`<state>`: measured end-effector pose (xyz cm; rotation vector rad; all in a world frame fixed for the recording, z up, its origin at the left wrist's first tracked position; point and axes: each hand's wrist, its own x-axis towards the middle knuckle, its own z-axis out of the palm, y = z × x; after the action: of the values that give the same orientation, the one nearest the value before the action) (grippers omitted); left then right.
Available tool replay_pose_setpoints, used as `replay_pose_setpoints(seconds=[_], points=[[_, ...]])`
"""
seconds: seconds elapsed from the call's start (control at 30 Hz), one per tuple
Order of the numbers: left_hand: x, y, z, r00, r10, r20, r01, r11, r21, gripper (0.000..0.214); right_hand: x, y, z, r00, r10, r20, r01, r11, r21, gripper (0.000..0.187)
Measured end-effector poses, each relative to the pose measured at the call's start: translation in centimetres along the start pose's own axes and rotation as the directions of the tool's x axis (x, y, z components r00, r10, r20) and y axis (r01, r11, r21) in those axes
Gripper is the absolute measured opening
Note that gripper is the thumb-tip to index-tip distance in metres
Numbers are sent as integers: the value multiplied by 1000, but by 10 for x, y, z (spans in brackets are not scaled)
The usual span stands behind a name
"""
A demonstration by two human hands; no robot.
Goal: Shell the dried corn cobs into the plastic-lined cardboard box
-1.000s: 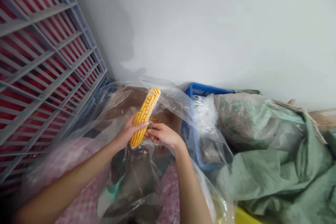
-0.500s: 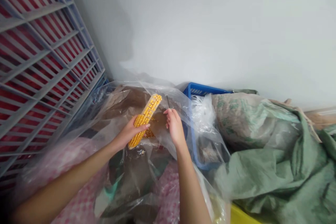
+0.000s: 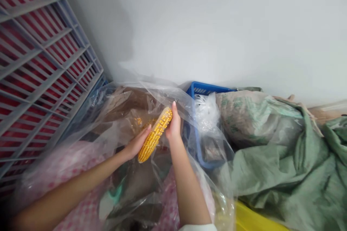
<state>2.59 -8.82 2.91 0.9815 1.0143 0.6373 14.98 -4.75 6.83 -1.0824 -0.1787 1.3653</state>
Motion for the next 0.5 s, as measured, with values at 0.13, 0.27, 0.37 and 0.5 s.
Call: replay_pose_setpoints(seconds=[0.13,0.27,0.37,0.5], points=[[2,-8,3,998,28,-52,-24,997,80,52,-3,11,5,994,-87,-67,83,995,-53,30],[7,-12,0,985,113,-132,-91,983,162,51,-8,17,9,978,-199,-61,181,957,-225,35],[8,-11,-2,972,167,-167,-125,964,233,46,-10,19,11,976,-217,-6,207,938,-278,35],[6,-7,-2,954,249,-168,-194,937,291,41,-10,25,13,978,-204,46,208,935,-287,37]])
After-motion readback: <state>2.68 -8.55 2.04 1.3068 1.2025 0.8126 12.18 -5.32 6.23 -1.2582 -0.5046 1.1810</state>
